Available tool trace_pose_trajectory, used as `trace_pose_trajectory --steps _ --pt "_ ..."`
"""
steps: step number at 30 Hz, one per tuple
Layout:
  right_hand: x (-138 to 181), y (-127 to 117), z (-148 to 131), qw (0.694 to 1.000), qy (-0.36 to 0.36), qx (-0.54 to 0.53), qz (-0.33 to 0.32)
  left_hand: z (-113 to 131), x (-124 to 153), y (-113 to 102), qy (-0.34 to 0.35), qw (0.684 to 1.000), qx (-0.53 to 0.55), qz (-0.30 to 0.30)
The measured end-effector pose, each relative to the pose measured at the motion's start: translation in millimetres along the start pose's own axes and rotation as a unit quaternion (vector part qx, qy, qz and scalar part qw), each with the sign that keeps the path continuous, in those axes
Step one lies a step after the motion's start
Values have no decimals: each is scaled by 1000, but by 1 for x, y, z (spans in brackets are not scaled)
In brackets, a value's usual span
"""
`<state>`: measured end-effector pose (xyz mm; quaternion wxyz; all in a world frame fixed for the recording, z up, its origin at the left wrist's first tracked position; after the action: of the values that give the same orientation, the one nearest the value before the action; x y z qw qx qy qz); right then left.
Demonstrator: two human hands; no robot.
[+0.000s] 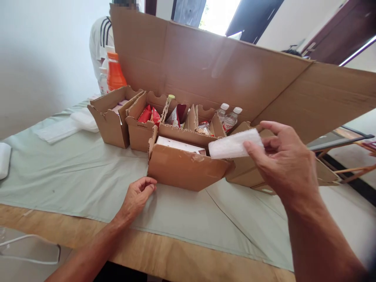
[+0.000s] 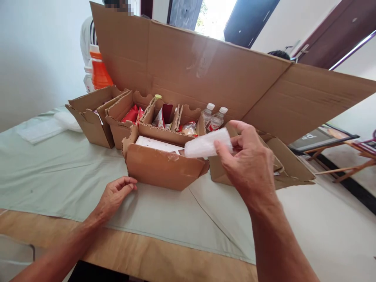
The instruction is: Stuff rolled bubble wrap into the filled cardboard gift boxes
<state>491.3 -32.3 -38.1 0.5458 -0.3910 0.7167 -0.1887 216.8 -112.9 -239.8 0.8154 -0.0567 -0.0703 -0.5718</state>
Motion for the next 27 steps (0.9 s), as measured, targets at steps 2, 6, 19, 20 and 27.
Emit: trace_pose_trajectory --steps 2,6,19,20,27 --pt "-4 -7 -3 999 -3 48 -1 0 1 -1 3 1000 -1 -5" --pt "-13 -3 -8 998 -18 31 -47 -1 1 -1 7 1000 -3 -15" --pt "-15 21 -38 908 -140 333 -214 -3 3 1 7 999 -16 -34" --pt "-17 25 -41 900 -137 337 -241 -4 3 1 6 999 -18 -36" --pt "-16 59 -57 881 -142 316 -321 -4 1 1 7 999 -20 -40"
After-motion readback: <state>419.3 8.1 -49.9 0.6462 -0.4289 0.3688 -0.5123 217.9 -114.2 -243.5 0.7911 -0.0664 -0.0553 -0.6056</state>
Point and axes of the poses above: each hand's wrist, its own x-axis away from the middle knuckle, its own y-axis out of the palm, z = x × y, the point moved 2 cm from there along -x, towards the middle knuckle, and after that the axes turned 6 degrees about z, right-handed, at the moved point
